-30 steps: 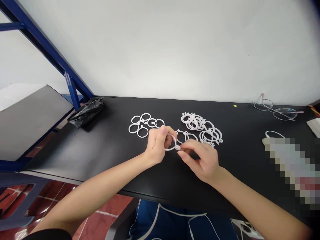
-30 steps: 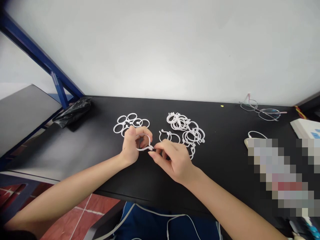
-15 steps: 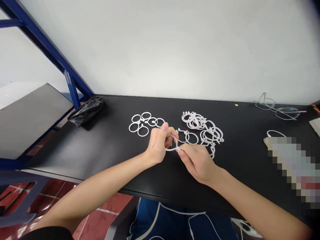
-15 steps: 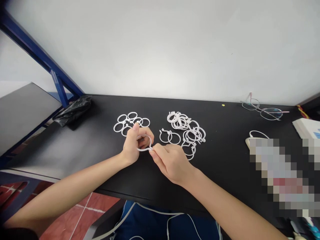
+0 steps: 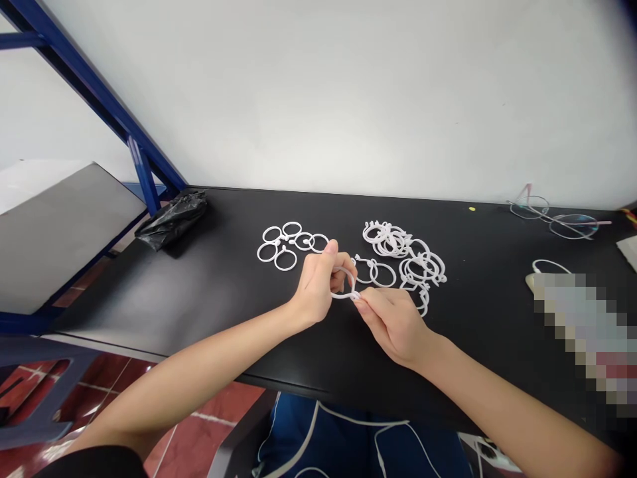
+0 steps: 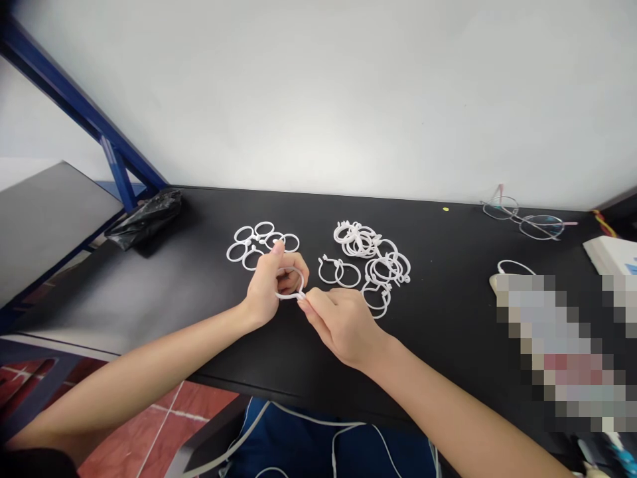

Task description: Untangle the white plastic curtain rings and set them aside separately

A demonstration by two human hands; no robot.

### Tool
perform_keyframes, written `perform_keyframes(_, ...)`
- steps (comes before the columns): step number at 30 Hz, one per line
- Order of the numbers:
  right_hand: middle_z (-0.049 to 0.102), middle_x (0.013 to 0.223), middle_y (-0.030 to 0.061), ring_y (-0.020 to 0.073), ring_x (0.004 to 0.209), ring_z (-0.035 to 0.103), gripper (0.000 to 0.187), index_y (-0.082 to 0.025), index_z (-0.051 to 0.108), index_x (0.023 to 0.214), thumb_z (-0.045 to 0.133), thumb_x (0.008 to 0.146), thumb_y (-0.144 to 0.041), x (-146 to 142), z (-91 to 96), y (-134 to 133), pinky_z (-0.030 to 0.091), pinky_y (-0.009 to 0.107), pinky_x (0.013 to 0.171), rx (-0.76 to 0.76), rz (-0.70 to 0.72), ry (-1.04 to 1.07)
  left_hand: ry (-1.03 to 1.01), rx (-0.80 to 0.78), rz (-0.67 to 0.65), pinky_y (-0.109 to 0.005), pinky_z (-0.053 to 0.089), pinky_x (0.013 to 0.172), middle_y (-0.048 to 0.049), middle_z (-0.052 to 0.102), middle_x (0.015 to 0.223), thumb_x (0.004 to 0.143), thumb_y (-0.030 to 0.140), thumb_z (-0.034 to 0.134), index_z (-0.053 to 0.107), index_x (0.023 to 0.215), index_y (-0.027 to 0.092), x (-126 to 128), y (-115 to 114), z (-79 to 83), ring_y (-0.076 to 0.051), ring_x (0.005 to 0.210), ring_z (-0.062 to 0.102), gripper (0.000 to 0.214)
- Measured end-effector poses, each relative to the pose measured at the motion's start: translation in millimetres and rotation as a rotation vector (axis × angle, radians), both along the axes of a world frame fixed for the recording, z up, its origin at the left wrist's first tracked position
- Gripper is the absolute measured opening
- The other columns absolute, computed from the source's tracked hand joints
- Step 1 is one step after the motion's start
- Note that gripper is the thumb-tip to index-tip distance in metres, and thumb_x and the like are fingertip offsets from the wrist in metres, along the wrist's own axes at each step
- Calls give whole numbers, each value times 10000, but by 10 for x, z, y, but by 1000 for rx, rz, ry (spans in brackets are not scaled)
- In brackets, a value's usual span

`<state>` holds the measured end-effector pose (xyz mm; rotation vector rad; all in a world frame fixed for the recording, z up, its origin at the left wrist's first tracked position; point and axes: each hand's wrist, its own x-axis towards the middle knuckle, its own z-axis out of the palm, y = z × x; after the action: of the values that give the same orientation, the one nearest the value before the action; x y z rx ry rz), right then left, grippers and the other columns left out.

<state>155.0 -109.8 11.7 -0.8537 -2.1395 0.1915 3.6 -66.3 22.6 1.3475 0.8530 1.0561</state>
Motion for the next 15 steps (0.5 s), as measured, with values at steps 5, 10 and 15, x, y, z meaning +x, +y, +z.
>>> perform_keyframes(5, 368, 514, -62, 94, 433, 340, 317, -226, 364, 685, 371, 993, -149, -2, -9, -5, 289, 241, 450, -1, 0, -3, -10, -6, -2, -271, 254, 444, 37, 274, 377, 870, 766, 272, 560, 522, 171, 4, 1, 2, -84, 382, 266, 747)
perform_keyframes(10, 373, 518, -61, 95, 434, 346, 313, -227, 362, 687, 379, 991, -153, -5, -13, -9, 291, 242, 452, -10, -1, -8, -2, -12, -3, -271, 248, 440, 38, 264, 377, 863, 775, 273, 556, 517, 173, 6, -4, 16, -87, 384, 268, 750)
perform_keyframes(15, 375, 511, -62, 95, 426, 352, 318, -226, 369, 682, 374, 992, -155, -11, -10, -11, 289, 243, 449, 0, 0, -7, 6, -24, 1, -275, 247, 439, 36, 275, 371, 857, 781, 269, 552, 511, 175, 7, -9, 25, -87, 380, 268, 753)
